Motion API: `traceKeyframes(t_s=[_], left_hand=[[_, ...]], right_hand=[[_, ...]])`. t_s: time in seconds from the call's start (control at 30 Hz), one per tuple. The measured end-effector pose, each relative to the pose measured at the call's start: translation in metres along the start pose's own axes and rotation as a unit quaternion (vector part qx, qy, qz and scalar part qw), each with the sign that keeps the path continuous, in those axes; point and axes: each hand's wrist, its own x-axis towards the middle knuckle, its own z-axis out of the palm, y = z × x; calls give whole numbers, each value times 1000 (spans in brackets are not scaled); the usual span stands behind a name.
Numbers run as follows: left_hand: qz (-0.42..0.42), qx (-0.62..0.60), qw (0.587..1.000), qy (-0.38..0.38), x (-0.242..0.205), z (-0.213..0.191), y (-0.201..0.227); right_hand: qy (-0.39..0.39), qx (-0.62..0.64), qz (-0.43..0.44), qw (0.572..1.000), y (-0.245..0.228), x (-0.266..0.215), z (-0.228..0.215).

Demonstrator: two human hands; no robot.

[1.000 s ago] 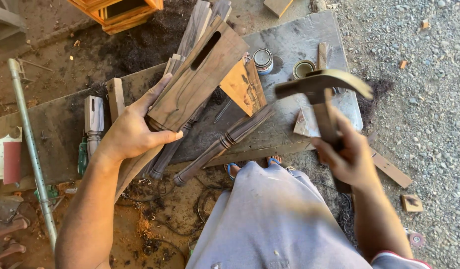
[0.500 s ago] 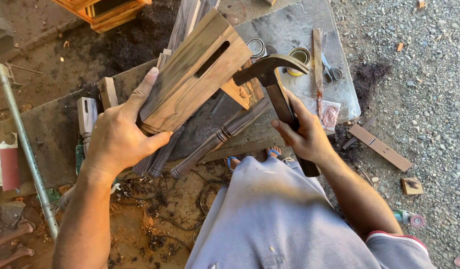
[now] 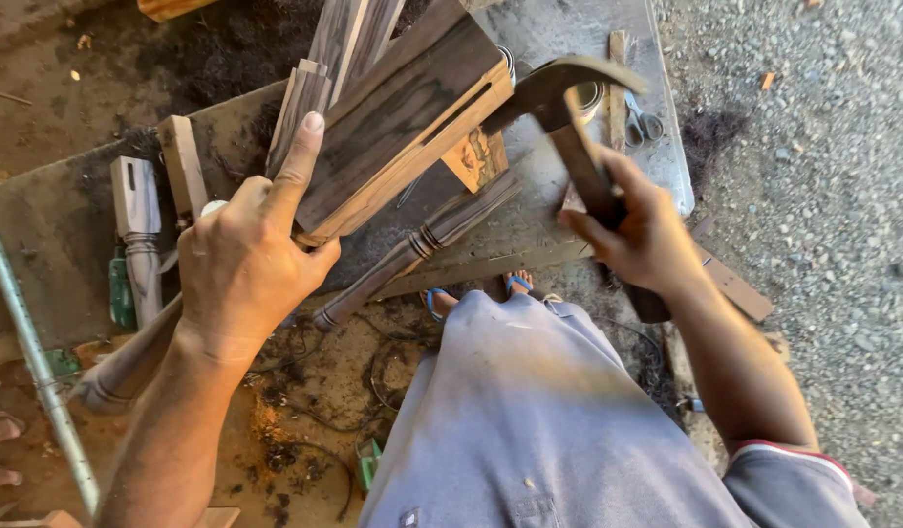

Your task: The recorder is refurbishing wooden furniture components by cleaning, sanding, and marking them.

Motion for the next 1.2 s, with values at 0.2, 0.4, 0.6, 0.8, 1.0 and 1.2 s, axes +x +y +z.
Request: traceKeyframes(t_s=[0.2,0.4,0.6,0.8,1.0,1.2], left_hand=[[19,-8,999,30,-2,5,-8],[9,-29,997,66,-7,14,-13],[7,-24,993,115,-10,24,-17],[-1,-34,995,92,-14,36,-18],[12,14,994,104,-11,6,-14],[-4,-30,988,151,-21,21,-12]], right_hand=[[84,-54,-41,994,-17,-4,-68],[97,-8,-16,995,8,-11,-59],[-68,-163,49,983,133,-23,25],[-190,-169,70,965,215,-1,123],[-239,-84,266,930,170,12,131],[-225,-149,138,953,271,16,145]])
